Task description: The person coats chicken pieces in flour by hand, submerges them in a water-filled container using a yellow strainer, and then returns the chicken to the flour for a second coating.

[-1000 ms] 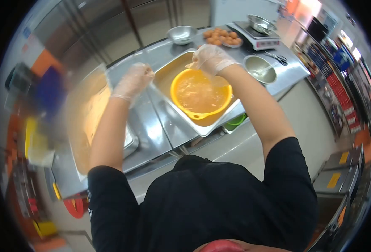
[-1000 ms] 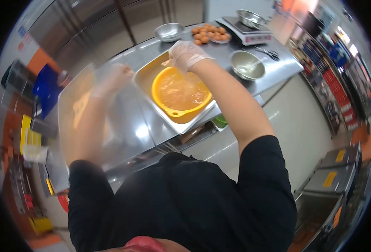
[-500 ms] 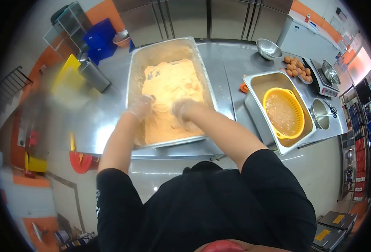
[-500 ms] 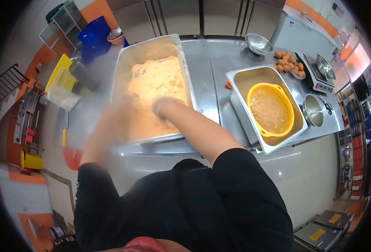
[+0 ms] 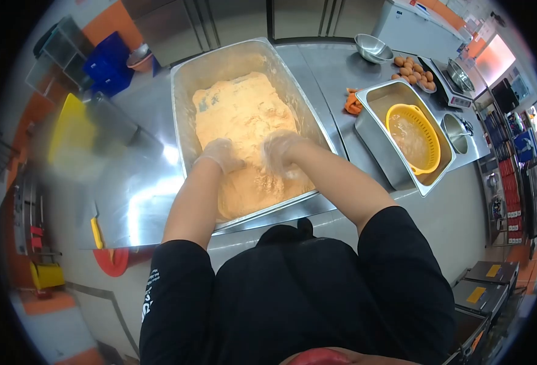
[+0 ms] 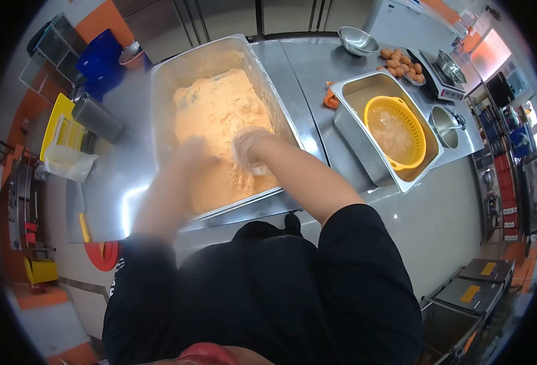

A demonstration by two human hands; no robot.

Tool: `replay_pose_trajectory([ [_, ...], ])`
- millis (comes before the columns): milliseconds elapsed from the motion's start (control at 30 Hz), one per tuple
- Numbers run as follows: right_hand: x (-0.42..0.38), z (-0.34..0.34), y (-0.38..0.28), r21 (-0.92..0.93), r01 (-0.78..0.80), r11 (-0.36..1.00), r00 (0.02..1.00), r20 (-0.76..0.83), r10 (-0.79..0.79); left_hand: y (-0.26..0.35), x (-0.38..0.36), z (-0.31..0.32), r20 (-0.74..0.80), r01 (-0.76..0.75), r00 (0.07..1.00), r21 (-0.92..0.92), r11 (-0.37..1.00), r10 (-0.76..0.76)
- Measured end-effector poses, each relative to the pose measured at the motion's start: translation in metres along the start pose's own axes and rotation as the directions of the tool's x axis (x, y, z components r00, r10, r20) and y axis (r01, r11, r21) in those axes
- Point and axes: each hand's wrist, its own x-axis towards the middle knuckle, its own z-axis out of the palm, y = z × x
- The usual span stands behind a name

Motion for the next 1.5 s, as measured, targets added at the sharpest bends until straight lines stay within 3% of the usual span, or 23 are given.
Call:
replay_pose_trajectory([
  [33,-0.003,-0.004,-0.002,-0.064,-0.056,0.996,0.998,-0.002,0.056,-0.005,0.005,0.006,-0.027,-0.016,1.000,-0.005,1.000,0.016],
  [100,0.002,0.005,0.008,0.069,-0.036,0.997,0.987,-0.156,0.046,-0.012,0.013,0.020,-0.078,-0.048,0.996,-0.008,0.999,0.048],
  [133,0.003,0.008,0.014,0.127,-0.021,0.992,0.971,-0.233,0.051,-0.013,0.015,0.018,-0.014,-0.060,0.998,0.029,0.998,0.061],
  [200,0.002,0.005,0.018,0.104,-0.023,0.994,0.976,-0.215,0.045,-0.011,0.013,0.011,0.111,-0.088,0.991,0.098,0.991,0.077],
  [300,-0.012,-0.005,0.014,0.187,-0.071,0.980,0.954,-0.275,0.121,-0.008,0.002,0.003,0.034,-0.194,0.981,0.090,0.977,0.191],
  [433,-0.014,-0.003,0.012,0.216,-0.086,0.973,0.925,-0.344,0.159,0.002,-0.001,0.000,0.071,-0.080,0.994,-0.042,0.996,0.083],
  [500,-0.026,-0.011,0.005,0.091,-0.139,0.986,0.959,-0.236,0.157,0.002,-0.003,-0.003,0.090,0.010,0.996,-0.204,0.979,0.009],
  [533,-0.032,-0.015,0.001,0.025,-0.159,0.987,0.970,-0.182,0.161,0.001,-0.002,-0.002,0.133,-0.025,0.989,-0.236,0.971,0.058],
  [600,-0.029,-0.013,0.003,0.152,-0.180,0.972,0.965,-0.165,0.205,-0.008,0.004,0.006,0.211,-0.092,0.965,-0.298,0.950,0.159],
  [633,-0.027,-0.012,0.006,0.214,-0.189,0.958,0.962,-0.158,0.224,-0.015,0.011,0.015,0.157,-0.128,0.971,-0.288,0.949,0.179],
  [700,-0.004,0.006,0.021,0.026,-0.177,0.984,0.976,-0.125,0.178,-0.027,0.026,0.031,0.046,-0.197,0.975,-0.264,0.944,0.217],
  [800,-0.005,0.005,0.025,-0.200,-0.127,0.972,0.989,-0.095,0.109,-0.019,0.010,0.009,0.078,-0.058,0.990,-0.524,0.850,0.116],
  [833,-0.009,0.003,0.024,-0.261,-0.107,0.959,0.992,-0.088,0.087,-0.019,0.009,0.008,0.058,-0.065,0.992,-0.492,0.868,0.108],
  [933,-0.010,0.010,0.023,-0.152,-0.220,0.964,0.961,-0.204,0.187,-0.020,0.001,0.016,0.027,-0.053,0.997,-0.456,0.888,0.073],
  [1000,-0.016,0.020,0.020,-0.058,-0.143,0.988,0.943,-0.312,0.119,-0.018,-0.005,0.011,0.023,-0.062,0.996,-0.470,0.881,0.082],
  [1033,0.021,0.054,0.032,0.097,-0.161,0.982,0.854,-0.484,0.188,-0.022,0.001,0.018,-0.003,-0.121,0.992,-0.378,0.918,0.129],
  [1100,0.049,0.056,0.027,0.133,-0.299,0.945,0.846,-0.421,0.327,-0.029,0.010,0.037,-0.039,-0.245,0.968,0.038,0.969,0.246],
  [1167,0.064,0.046,0.025,0.104,-0.390,0.915,0.857,-0.322,0.402,-0.021,0.012,0.043,0.001,-0.285,0.953,0.338,0.897,0.303],
  [1200,0.070,0.046,0.024,0.093,-0.412,0.906,0.864,-0.277,0.421,-0.012,0.014,0.041,0.015,-0.256,0.964,0.342,0.904,0.267],
  [1233,0.073,0.045,0.025,0.083,-0.417,0.905,0.871,-0.246,0.424,0.045,-0.036,-0.001,0.106,-0.038,0.994,0.028,0.999,0.035],
  [1333,0.092,0.045,0.021,0.064,-0.384,0.921,0.902,-0.187,0.389,-0.024,0.034,0.052,-0.113,-0.105,0.989,-0.057,0.993,0.098],
  [1433,0.084,0.047,0.029,0.047,-0.371,0.927,0.893,-0.254,0.371,-0.019,0.023,0.043,-0.083,-0.223,0.970,0.061,0.973,0.227],
  [1500,0.048,0.020,0.009,0.013,-0.514,0.858,0.837,-0.213,0.505,-0.017,0.029,0.034,0.037,-0.156,0.987,0.078,0.985,0.154],
])
